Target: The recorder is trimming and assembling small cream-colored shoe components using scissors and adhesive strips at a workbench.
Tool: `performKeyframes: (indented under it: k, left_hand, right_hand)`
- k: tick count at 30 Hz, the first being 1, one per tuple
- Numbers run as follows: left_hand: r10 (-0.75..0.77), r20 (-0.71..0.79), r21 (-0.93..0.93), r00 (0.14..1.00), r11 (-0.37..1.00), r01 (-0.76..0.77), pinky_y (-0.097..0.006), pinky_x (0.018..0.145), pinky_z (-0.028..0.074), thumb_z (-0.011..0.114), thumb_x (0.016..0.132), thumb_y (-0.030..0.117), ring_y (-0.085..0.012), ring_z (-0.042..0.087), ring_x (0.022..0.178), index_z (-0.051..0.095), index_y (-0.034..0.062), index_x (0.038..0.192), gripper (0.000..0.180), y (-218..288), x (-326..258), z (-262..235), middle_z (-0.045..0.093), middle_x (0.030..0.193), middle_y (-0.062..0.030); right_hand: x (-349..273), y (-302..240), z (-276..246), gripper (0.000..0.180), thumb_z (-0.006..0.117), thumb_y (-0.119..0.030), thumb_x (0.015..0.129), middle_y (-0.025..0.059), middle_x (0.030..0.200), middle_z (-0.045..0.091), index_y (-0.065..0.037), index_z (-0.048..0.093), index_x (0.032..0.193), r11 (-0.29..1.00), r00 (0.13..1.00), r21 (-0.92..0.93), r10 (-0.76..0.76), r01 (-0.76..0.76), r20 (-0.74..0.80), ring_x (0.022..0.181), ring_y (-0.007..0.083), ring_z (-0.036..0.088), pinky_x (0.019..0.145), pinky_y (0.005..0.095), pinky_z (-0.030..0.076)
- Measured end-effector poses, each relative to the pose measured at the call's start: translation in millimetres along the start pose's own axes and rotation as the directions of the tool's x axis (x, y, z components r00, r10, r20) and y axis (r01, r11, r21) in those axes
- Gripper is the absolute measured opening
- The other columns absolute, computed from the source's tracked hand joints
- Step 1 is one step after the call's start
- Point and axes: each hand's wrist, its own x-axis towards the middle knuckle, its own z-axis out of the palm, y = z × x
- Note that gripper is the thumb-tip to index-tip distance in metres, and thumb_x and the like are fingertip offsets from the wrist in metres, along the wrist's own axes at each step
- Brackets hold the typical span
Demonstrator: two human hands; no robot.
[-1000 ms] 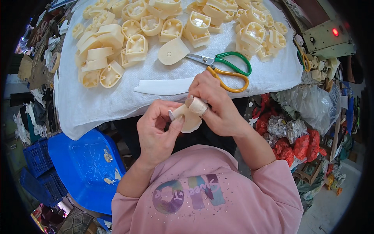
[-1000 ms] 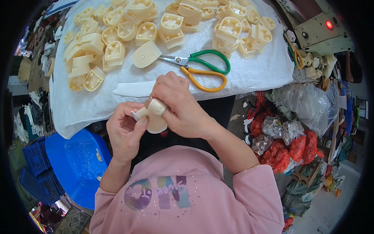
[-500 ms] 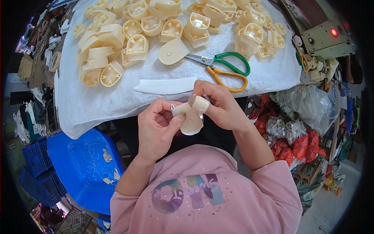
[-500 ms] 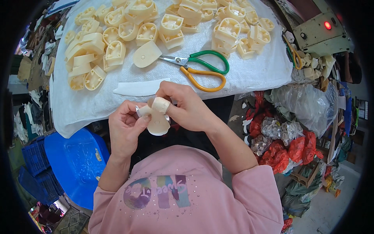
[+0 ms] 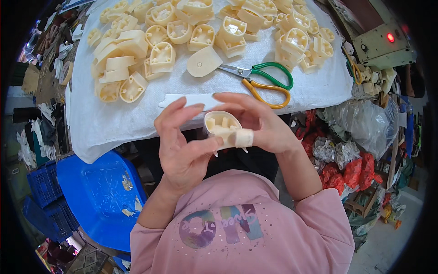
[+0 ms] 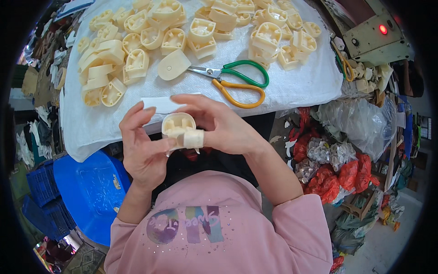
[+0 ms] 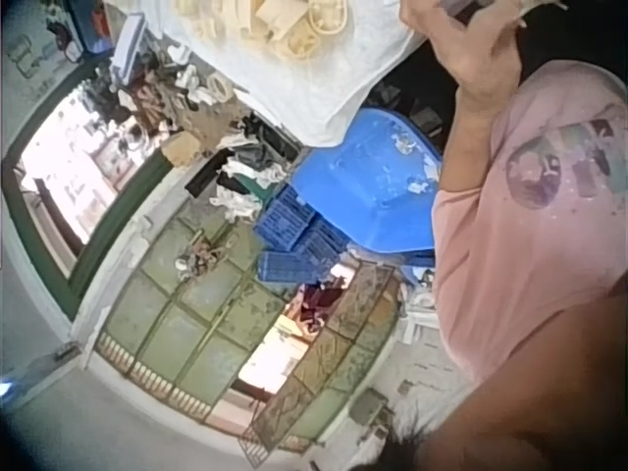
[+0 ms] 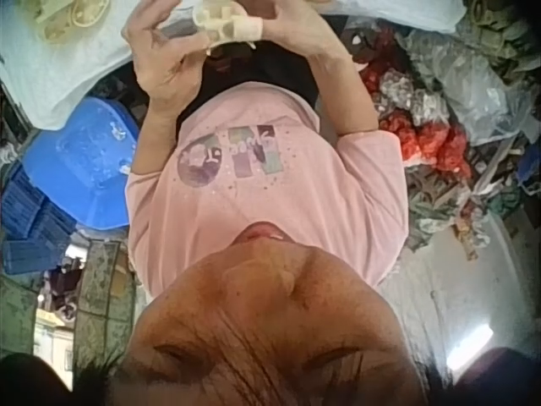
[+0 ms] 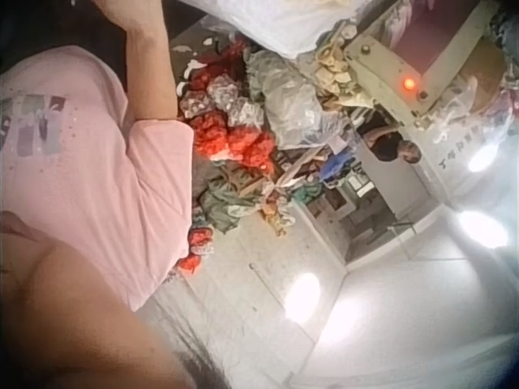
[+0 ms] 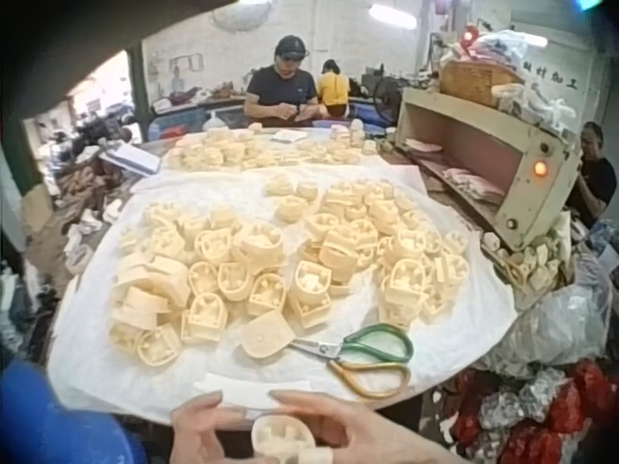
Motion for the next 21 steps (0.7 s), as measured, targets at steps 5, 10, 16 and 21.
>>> performKeyframes:
  k: [5,10,16,21]
  left_hand:
    - [0.074,0.039,-0.05,0.997,0.996,-0.072,-0.043,0.094,0.037,0.064,0.085,0.033,-0.0384,0.04,0.118,0.068,0.0114,0.102,0.028,10.4,2.5,-6.1,0.043,0.129,-0.0201]
    - [-0.401,0.341,-0.675,0.85,0.525,0.518,-0.039,0.094,0.042,0.051,0.088,0.048,-0.0314,0.046,0.118,0.017,0.0082,0.145,0.077,-3.5,-1.4,6.7,0.04,0.133,-0.022]
    - [-0.569,0.423,-0.783,0.706,0.164,0.6,-0.034,0.077,0.052,0.046,0.087,0.027,-0.0237,0.058,0.094,0.022,0.0051,0.136,0.058,10.2,-7.3,19.5,0.048,0.113,-0.0162]
    - [-0.634,0.25,-0.74,0.732,0.363,0.567,-0.035,0.074,0.053,0.043,0.091,0.026,-0.021,0.058,0.087,0.027,0.0059,0.133,0.049,18.7,-6.3,21.5,0.051,0.104,-0.0138]
  right_hand:
    - [0.3,6.6,-3.7,0.086,0.08,-0.006,0.066,0.0204,0.121,0.055,-0.004,0.033,0.138,0.888,0.943,-0.34,-0.333,0.31,-0.007,0.11,0.0242,0.056,0.095,0.0362,0.044]
    - [0.6,12.2,-1.1,0.094,0.083,-0.011,0.064,0.0215,0.116,0.059,-0.007,0.029,0.14,0.556,0.83,-0.664,-0.525,0.501,0.186,0.109,0.0252,0.058,0.094,0.0367,0.044]
    - [6.0,31.1,8.3,0.082,0.081,-0.015,0.063,0.011,0.113,0.063,-0.007,0.04,0.134,0.504,0.786,-0.702,-0.604,0.503,0.13,0.106,0.0288,0.059,0.086,0.0357,0.048]
    - [9.7,37.6,4.5,0.084,0.082,-0.017,0.062,0.01,0.115,0.062,-0.007,0.04,0.134,0.549,0.803,-0.663,-0.58,0.509,0.137,0.105,0.0297,0.059,0.086,0.0357,0.048]
